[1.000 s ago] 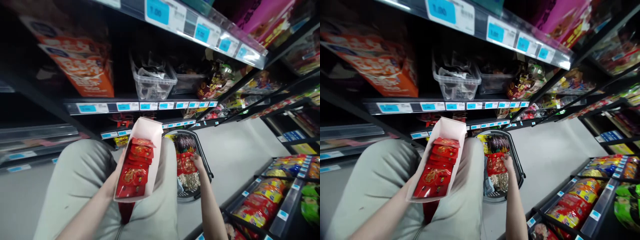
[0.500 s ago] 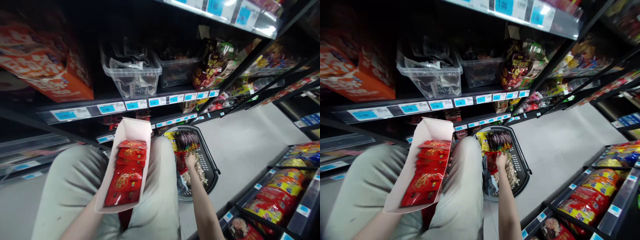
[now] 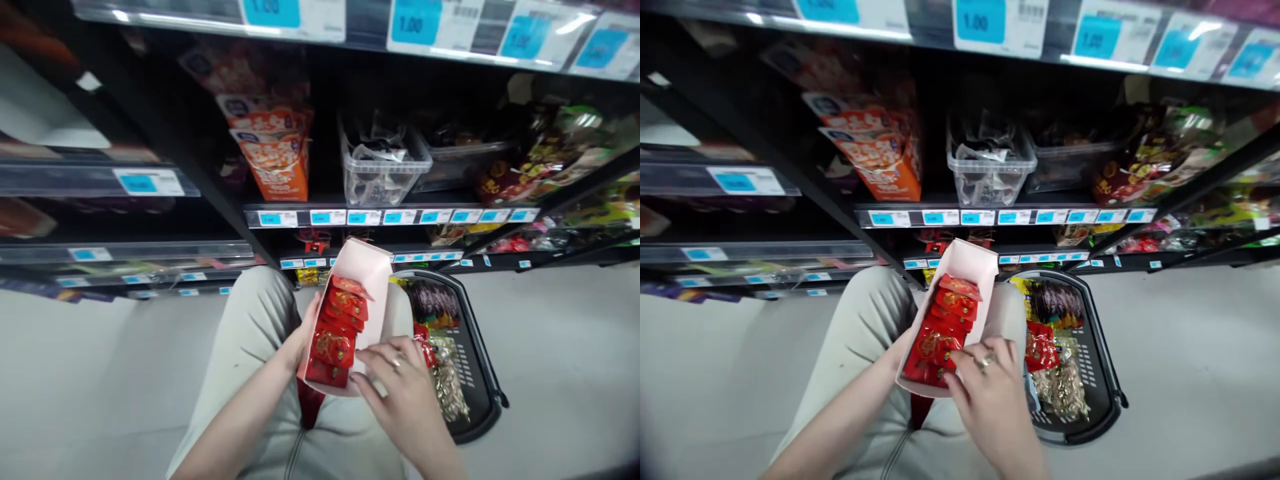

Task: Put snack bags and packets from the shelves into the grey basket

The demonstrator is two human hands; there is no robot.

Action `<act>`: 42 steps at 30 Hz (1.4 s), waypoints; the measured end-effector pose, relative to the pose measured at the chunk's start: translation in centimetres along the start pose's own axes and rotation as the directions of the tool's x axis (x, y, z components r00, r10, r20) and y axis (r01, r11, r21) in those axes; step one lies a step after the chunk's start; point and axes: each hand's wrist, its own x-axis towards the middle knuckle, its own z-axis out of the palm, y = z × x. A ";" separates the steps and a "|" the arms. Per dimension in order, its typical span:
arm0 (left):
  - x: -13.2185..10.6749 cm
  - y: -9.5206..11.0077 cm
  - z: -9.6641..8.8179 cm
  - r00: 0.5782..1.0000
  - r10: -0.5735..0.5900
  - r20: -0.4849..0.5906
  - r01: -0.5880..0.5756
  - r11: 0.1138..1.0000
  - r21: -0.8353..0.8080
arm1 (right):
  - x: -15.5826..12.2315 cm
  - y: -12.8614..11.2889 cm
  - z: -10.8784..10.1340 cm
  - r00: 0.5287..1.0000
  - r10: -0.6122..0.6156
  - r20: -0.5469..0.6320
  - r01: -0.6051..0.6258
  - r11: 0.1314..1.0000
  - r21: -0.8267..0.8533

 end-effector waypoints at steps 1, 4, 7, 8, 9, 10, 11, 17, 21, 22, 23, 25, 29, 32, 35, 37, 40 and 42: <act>0.2 0.1 0.0 1.000 -0.013 0.017 0.013 1.000 -0.015 | 1.0 -1.0 0.6 0.998 -0.018 0.062 0.023 0.996 -0.086; 1.4 0.3 -1.3 0.999 -0.016 0.037 0.019 0.998 -0.068 | 3.8 -1.8 2.6 0.987 -0.018 0.162 0.074 0.937 -0.342; 3.1 0.5 -2.9 0.999 0.047 0.004 -0.047 0.992 -0.119 | 5.9 -1.2 3.3 0.995 0.027 0.101 0.032 0.836 -0.547; 3.5 0.5 -3.3 0.999 0.054 0.004 -0.053 0.990 -0.130 | 6.4 -1.0 3.2 0.997 0.050 0.058 -0.007 0.809 -0.587; 3.9 0.5 -3.7 0.998 0.053 0.013 -0.051 0.989 -0.138 | 6.8 -0.8 3.0 0.997 0.068 0.022 -0.041 0.792 -0.609; 4.1 0.5 -4.0 0.998 0.051 0.027 -0.047 0.989 -0.143 | 7.2 -0.5 2.7 0.997 0.072 0.002 -0.056 0.789 -0.612; 4.3 0.5 -4.2 0.998 0.044 0.043 -0.038 0.989 -0.146 | 7.4 -0.3 2.4 0.998 0.065 -0.004 -0.054 0.794 -0.605; 4.8 0.3 -5.5 0.987 -0.046 0.155 0.063 0.992 -0.106 | 7.7 2.2 2.0 0.996 0.094 -0.001 -0.076 0.794 -0.603; 5.1 0.4 -5.8 0.989 -0.040 0.146 0.060 0.989 -0.137 | 7.6 4.0 1.6 0.981 0.136 -0.139 -0.165 0.959 -0.232; 5.1 0.4 -5.8 0.990 -0.040 0.133 0.060 0.987 -0.150 | 7.5 4.2 1.3 0.956 0.193 -0.220 -0.207 0.977 -0.043; 5.1 0.4 -5.7 0.991 -0.045 0.127 0.065 0.985 -0.157 | 7.6 4.2 1.0 0.914 0.284 -0.291 -0.243 0.955 0.167; 4.9 0.5 -5.5 0.990 -0.058 0.126 0.077 0.985 -0.153 | 7.7 3.9 0.2 0.797 0.503 -0.336 -0.260 0.787 0.559; 4.5 0.7 -5.2 0.992 -0.050 0.118 0.069 0.984 -0.166 | 7.8 2.8 -0.9 0.677 0.707 -0.206 -0.080 0.349 0.934; 4.3 0.8 -5.0 0.991 -0.038 0.124 0.059 0.984 -0.167 | 6.8 3.3 -0.7 0.771 0.637 -0.019 0.036 -0.013 0.999; 3.7 0.8 -4.6 0.993 -0.028 0.119 0.045 0.988 -0.147 | 4.8 4.8 -0.1 0.918 0.374 0.128 0.024 -0.375 0.927; 3.3 0.8 -4.3 0.988 -0.042 0.146 0.061 0.990 -0.131 | 3.4 5.8 -0.1 0.971 0.194 0.143 -0.015 -0.543 0.840; 2.9 0.9 -4.0 0.983 -0.086 0.159 0.101 0.991 -0.091 | 1.3 7.1 -1.6 0.940 0.266 0.212 -0.063 -0.476 0.877; 2.8 0.9 -4.2 0.989 -0.086 0.123 0.096 0.992 -0.078 | -0.3 8.4 -3.5 0.832 0.523 0.185 -0.045 -0.269 0.962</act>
